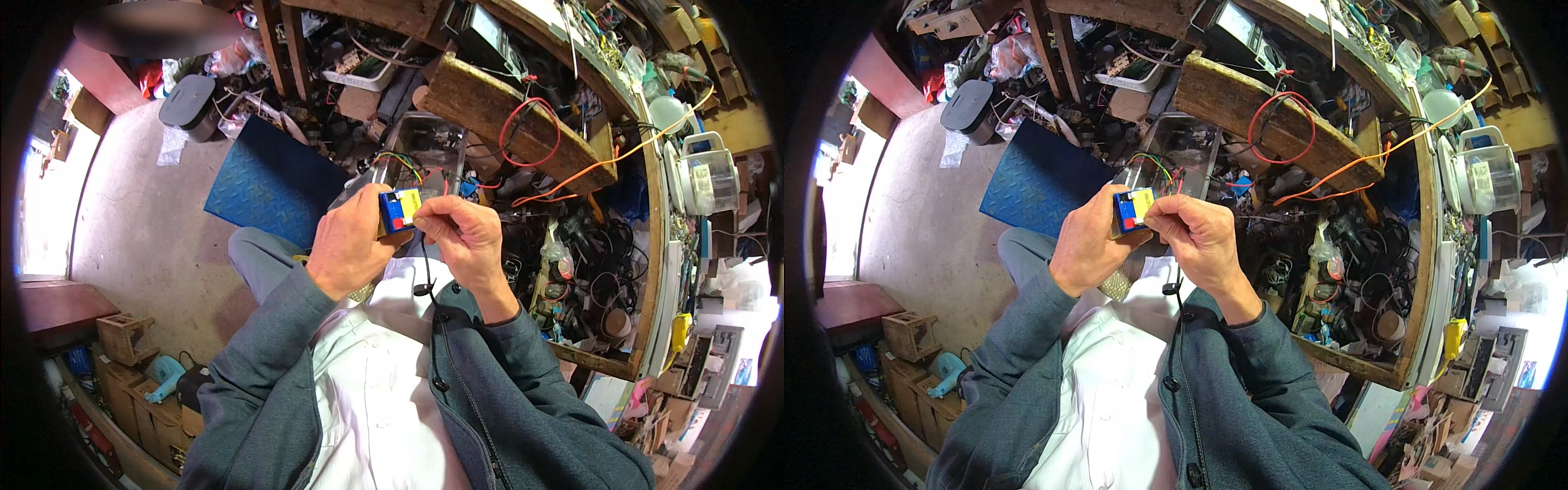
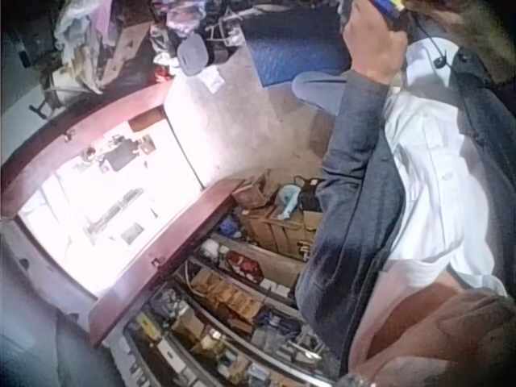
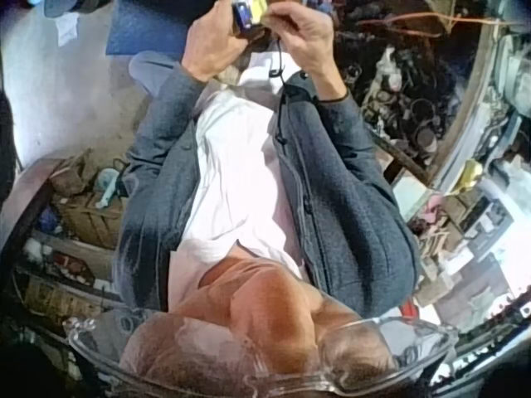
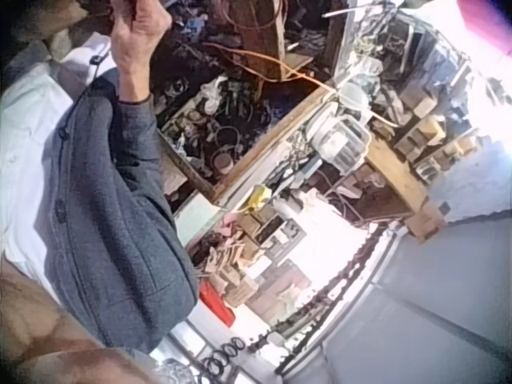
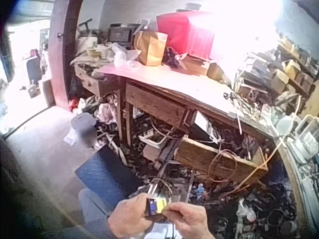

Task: The person sits on the floor and uses a soldering iron to work on wires inside a small electronic device. They then use a multimeter to test connections on the circuit board and a screwdriver to adjust components.

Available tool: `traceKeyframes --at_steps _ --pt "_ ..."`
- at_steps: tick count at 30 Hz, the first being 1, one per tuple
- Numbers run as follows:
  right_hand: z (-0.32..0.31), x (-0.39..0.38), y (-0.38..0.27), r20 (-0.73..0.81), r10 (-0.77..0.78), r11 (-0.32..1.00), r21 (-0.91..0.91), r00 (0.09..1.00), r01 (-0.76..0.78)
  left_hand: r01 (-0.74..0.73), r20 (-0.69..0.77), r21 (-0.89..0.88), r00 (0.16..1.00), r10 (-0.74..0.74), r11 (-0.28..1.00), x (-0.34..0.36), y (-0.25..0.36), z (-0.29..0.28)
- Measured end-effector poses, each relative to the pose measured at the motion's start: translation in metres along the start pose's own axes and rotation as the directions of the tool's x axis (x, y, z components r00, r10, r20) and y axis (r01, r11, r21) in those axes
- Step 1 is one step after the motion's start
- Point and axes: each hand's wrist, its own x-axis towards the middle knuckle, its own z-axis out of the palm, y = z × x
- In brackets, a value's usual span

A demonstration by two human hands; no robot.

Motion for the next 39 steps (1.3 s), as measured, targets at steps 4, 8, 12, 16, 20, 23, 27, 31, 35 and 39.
traceKeyframes --at_steps 4,8,12,16,20,23,27,31,35,39 --pt "0.004 -0.001 0.004 -0.058 -0.007 1.000 0.017 0.998 0.008 0.008 -0.016 0.009 1.000 -0.008 1.000 0.002 0.003 0.000" --pt "-0.002 -0.002 0.000 -0.031 0.136 0.985 0.108 0.990 -0.132 0.025 -0.021 0.049 0.999 -0.024 0.998 0.005 -0.004 -0.004" --pt "-0.019 0.003 0.019 -0.253 0.275 0.942 0.264 0.927 -0.208 0.019 -0.015 0.136 1.000 -0.017 0.991 0.008 0.001 -0.012" --pt "-0.046 -0.008 0.070 -0.384 0.435 0.877 0.384 0.815 -0.288 0.044 0.009 0.133 0.999 -0.046 0.990 0.010 -0.001 -0.018" --pt "-0.056 -0.025 0.108 -0.328 0.726 0.631 0.668 0.605 -0.395 0.081 0.043 0.120 0.995 -0.087 0.989 0.013 0.000 -0.021" --pt "-0.054 -0.019 0.109 -0.207 0.840 0.433 0.812 0.502 -0.391 0.081 0.040 0.163 0.995 -0.089 0.983 0.012 0.000 -0.021" --pt "-0.064 -0.017 0.139 -0.119 0.790 0.298 0.932 0.602 -0.206 0.053 0.020 0.163 0.998 -0.057 0.985 0.013 -0.003 -0.019" --pt "-0.065 -0.007 0.132 -0.137 0.752 0.268 0.957 0.644 -0.110 0.017 -0.019 0.162 1.000 -0.014 0.987 0.014 -0.007 -0.020" --pt "-0.057 -0.002 0.111 -0.210 0.625 0.471 0.870 0.752 -0.148 0.013 -0.037 0.183 0.999 -0.006 0.983 0.014 -0.009 -0.021" --pt "-0.041 0.007 0.072 -0.215 0.351 0.787 0.594 0.912 -0.163 -0.063 -0.072 0.168 0.994 0.076 0.984 0.015 -0.013 -0.022"
